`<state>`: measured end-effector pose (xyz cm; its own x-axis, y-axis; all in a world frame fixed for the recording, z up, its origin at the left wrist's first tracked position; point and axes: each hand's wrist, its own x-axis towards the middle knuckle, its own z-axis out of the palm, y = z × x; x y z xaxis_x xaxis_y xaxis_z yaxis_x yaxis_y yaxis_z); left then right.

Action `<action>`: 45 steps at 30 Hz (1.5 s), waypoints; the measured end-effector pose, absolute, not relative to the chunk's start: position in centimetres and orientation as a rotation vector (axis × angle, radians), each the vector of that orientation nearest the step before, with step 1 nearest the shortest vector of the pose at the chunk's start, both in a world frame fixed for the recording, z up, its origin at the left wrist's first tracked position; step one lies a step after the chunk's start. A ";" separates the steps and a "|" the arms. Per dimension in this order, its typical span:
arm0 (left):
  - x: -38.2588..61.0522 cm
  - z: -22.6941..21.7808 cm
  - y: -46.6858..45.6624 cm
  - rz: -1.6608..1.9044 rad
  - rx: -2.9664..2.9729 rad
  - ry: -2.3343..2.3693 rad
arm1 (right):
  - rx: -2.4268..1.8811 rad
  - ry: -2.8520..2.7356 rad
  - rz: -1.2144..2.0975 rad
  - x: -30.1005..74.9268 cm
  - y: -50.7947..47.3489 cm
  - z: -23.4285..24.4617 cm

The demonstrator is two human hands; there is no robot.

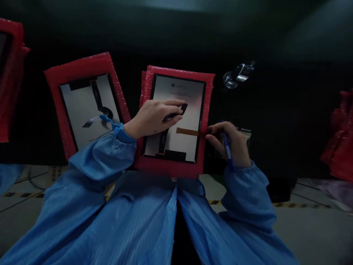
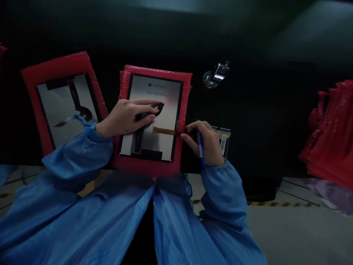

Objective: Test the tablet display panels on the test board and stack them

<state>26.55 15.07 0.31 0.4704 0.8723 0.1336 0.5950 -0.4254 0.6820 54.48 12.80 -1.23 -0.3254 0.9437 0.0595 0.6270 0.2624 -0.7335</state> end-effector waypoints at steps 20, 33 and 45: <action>29.3 1.4 16.9 0.349 2.316 1.671 | -0.872 -1.687 1.686 49.1 19.3 1.6; 26.7 3.0 16.2 0.531 0.893 0.847 | -0.849 -1.506 1.588 49.0 17.7 1.0; 28.9 3.1 14.6 1.017 1.317 1.150 | -0.849 -1.597 1.384 48.8 17.3 0.1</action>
